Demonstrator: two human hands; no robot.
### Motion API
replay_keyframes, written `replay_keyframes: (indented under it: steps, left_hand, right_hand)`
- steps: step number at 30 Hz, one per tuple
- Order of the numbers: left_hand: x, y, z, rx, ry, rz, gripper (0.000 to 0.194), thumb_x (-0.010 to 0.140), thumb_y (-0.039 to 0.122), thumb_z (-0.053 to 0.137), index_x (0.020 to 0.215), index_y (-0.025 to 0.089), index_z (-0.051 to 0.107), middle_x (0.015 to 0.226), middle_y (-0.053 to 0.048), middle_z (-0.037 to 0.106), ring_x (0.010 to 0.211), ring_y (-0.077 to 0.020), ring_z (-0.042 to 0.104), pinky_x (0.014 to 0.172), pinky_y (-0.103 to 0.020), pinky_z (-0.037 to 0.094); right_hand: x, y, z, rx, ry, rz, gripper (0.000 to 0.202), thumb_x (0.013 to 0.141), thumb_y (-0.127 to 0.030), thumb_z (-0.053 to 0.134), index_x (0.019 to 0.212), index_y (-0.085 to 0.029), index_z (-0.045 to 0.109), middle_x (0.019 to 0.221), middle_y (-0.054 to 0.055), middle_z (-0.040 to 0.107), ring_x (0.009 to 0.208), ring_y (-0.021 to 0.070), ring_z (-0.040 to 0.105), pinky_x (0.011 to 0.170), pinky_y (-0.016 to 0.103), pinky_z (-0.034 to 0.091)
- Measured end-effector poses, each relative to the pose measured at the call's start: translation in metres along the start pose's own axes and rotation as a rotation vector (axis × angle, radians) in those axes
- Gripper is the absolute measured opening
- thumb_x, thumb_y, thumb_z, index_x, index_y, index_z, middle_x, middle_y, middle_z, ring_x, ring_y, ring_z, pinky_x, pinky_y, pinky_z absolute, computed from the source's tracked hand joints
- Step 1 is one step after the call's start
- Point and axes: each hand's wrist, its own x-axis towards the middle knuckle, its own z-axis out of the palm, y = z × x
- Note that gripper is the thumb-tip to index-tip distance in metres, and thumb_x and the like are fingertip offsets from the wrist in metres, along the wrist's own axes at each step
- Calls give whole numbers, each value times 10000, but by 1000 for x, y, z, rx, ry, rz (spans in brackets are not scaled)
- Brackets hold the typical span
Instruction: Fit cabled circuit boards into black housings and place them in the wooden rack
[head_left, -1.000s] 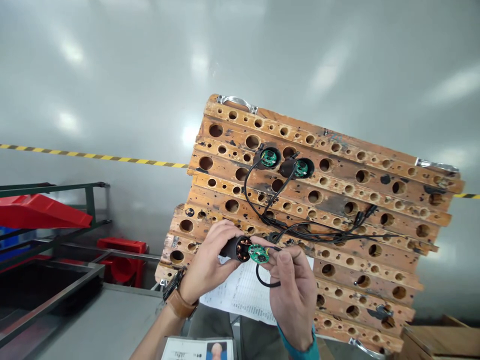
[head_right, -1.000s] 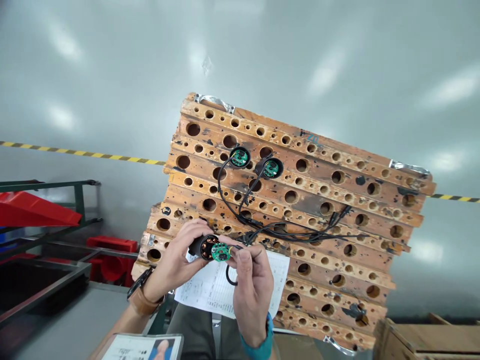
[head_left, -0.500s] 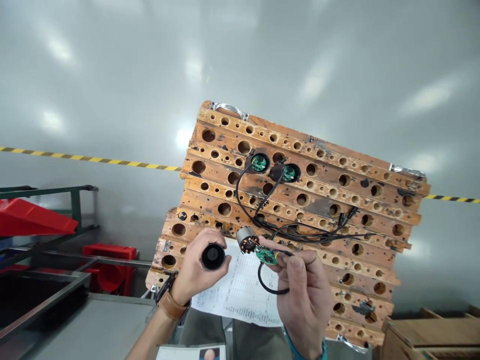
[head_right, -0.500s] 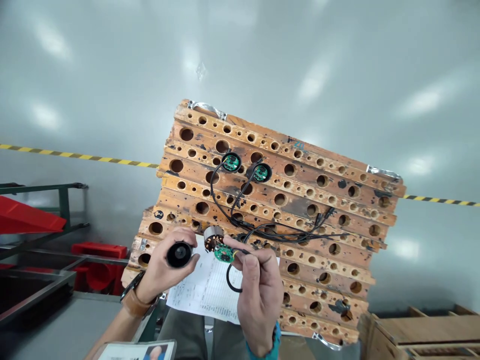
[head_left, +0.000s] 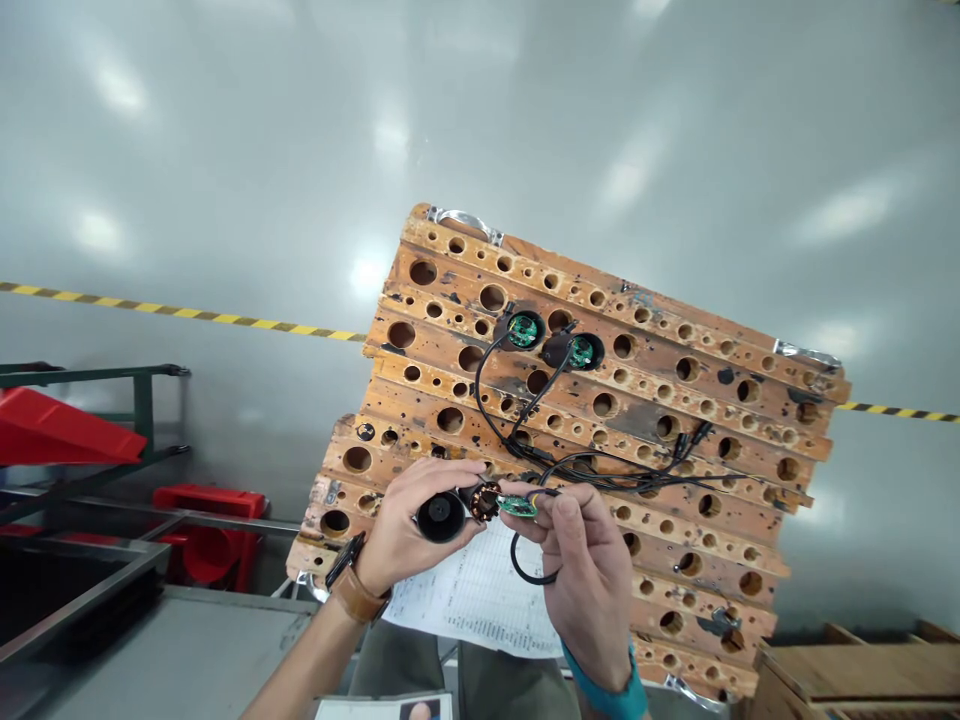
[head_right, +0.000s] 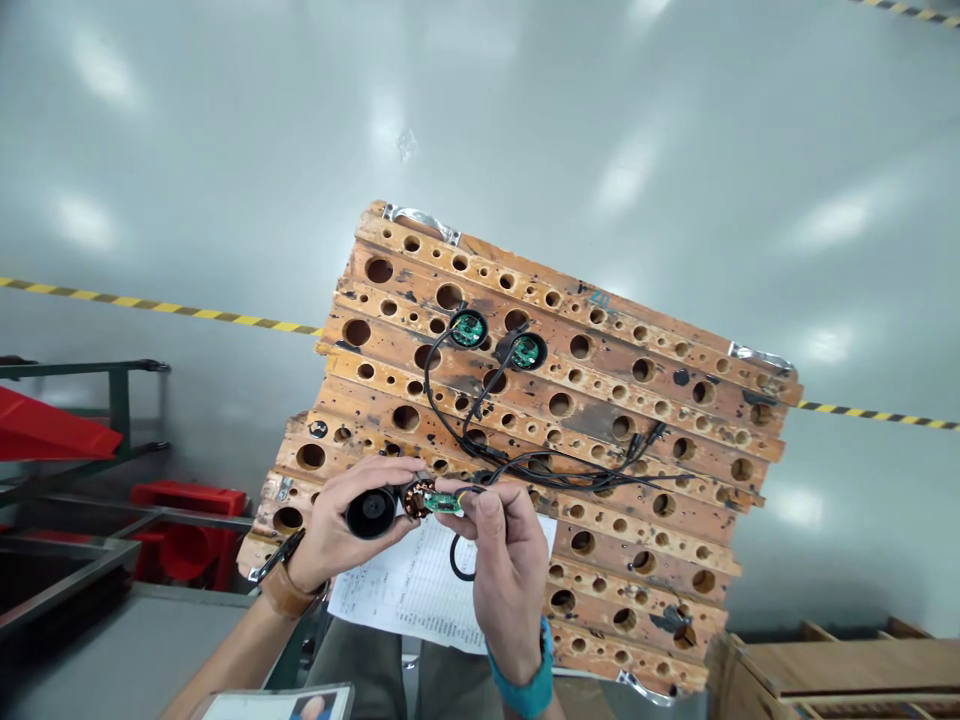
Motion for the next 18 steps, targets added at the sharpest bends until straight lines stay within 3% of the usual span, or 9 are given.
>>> replay_keyframes:
  steps: [6,11,18]
  left_hand:
    - [-5,0,-1,-60,24,-48,373,790,217,807,1139,230,676,1102,-105,780,1030,-248,741,914,-397,586]
    - [-9,0,-3,-123,36,-144,333,778,245,818,1081,221,682,1065,-100,786,1008,-251,744,902,-390,598]
    - [-13,-4,-2,-179,86,-220,280,769,221,798,1021,211,676,1034,-83,787,969,-233,753,870,-353,611]
  right_hand:
    - [0,-1,-3,-224,-117,-225,242,932,-325,705,1158,-256,653,987,66,804,946,225,770,818,348,641]
    - [4,-1,-4,-402,-264,-412,192,838,-240,806,1024,-280,790,1055,67,796,994,252,758,893,382,630]
    - [3,0,-1,-593,-381,-547,423,814,-260,835,1219,-323,728,1193,71,758,1113,268,715,948,427,612]
